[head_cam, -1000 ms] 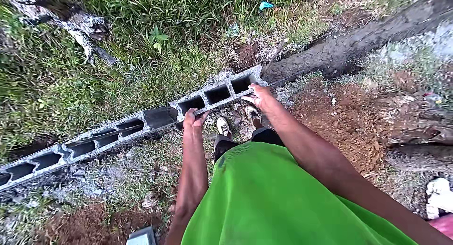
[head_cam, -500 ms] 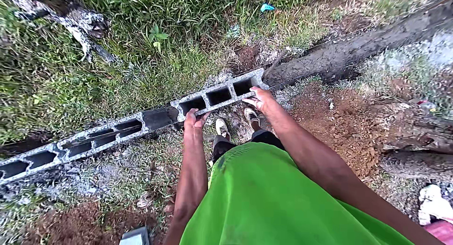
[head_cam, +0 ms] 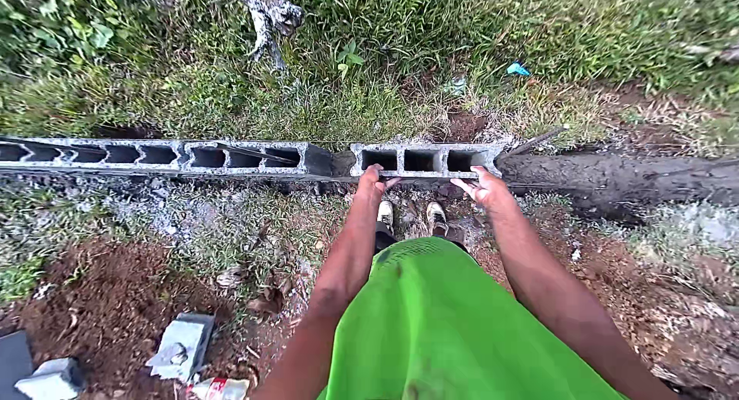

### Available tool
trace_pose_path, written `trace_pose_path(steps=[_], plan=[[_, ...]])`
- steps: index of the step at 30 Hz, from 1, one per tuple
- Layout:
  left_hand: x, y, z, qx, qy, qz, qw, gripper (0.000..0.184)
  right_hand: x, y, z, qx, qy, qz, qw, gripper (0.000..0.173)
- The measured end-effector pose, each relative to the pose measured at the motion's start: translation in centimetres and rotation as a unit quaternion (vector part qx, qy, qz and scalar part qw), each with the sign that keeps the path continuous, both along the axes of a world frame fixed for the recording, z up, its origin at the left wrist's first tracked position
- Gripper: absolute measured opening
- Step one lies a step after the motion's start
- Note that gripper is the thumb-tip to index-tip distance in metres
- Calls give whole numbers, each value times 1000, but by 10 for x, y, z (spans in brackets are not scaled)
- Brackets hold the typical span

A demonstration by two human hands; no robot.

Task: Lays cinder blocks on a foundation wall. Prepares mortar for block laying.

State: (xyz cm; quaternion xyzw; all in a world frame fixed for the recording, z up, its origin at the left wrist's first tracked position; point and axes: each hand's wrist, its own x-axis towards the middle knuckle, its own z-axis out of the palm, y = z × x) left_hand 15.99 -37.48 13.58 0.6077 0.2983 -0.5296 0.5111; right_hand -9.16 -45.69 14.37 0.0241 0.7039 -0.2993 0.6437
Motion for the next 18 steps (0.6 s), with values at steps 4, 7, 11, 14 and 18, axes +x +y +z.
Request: trace_pose_path(steps=[4, 7, 11, 14, 18], plan=[[-2, -1, 2, -1, -3, 20, 1000, 53, 1, 2, 6, -14, -1, -2, 1000, 63], [-3, -1, -2, 1, -4, 25, 1000, 54, 4, 1, 6, -17, 2, 0, 1000, 58], [2, -3, -9, -5, -2, 26, 1000, 60, 13, 1, 13, -14, 8, 4, 1000, 56], [3, -3, -8, -6, 1, 25, 1000, 63, 13, -1, 10, -14, 9, 3, 1000, 55], [6, 0, -13, -13, 2, 13, 1000, 56, 13, 2, 7, -17, 12, 4, 1000, 57]])
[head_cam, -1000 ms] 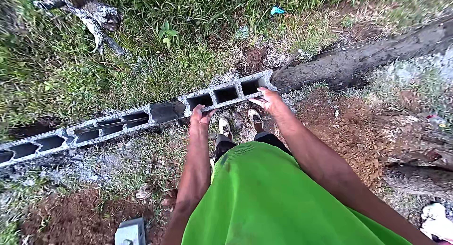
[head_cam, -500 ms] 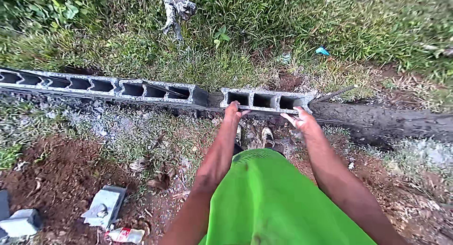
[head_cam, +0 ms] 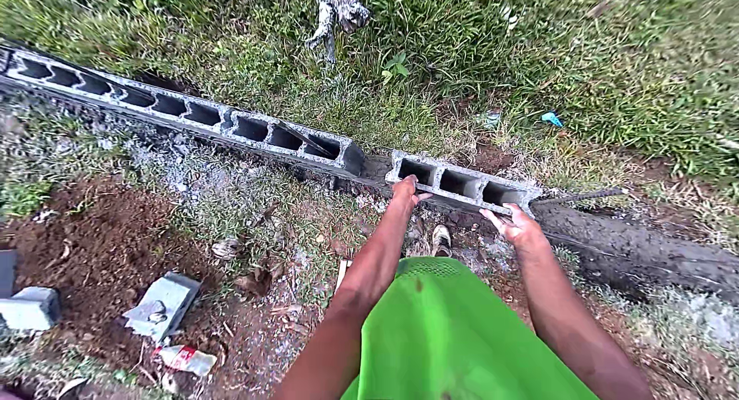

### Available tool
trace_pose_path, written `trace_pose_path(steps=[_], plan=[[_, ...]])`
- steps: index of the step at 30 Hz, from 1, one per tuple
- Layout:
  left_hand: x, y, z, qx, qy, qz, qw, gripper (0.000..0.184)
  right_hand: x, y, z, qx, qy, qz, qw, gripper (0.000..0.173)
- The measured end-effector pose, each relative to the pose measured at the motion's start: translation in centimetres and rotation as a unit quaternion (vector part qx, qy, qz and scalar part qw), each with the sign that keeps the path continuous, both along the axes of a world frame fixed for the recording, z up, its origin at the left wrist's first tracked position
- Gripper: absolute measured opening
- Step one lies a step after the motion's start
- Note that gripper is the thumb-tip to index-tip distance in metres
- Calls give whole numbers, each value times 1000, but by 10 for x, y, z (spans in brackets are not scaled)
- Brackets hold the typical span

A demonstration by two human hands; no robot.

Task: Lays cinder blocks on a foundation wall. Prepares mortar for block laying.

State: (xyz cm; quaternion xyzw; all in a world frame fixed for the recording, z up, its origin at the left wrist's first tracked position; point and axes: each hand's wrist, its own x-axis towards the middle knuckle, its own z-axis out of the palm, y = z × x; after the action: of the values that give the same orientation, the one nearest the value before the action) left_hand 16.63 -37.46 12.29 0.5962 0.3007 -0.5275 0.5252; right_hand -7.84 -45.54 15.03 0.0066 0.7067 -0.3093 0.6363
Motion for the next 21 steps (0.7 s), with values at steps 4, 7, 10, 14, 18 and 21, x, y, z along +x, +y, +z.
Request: trace_pose_path(steps=[4, 7, 10, 14, 18, 21], plan=[[0, 4, -1, -22, 15, -16, 1000, 52, -3, 6, 5, 12, 27, 72, 997, 60], [4, 7, 1, -46, 32, -34, 998, 55, -9, 8, 3, 22, 51, 152, 987, 67], [14, 22, 12, -80, 31, -86, 993, 62, -12, 7, 0, 23, 56, 179, 982, 71], [28, 82, 2, -110, -22, -199, 974, 61, -13, 8, 1, 22, 61, 197, 978, 73], [32, 193, -46, -16, -85, -142, 986, 44, -14, 10, 2, 30, 72, 209, 975, 76], [9, 309, -104, 119, -95, -90, 984, 38, -17, 11, 1, 38, 85, 215, 972, 77]])
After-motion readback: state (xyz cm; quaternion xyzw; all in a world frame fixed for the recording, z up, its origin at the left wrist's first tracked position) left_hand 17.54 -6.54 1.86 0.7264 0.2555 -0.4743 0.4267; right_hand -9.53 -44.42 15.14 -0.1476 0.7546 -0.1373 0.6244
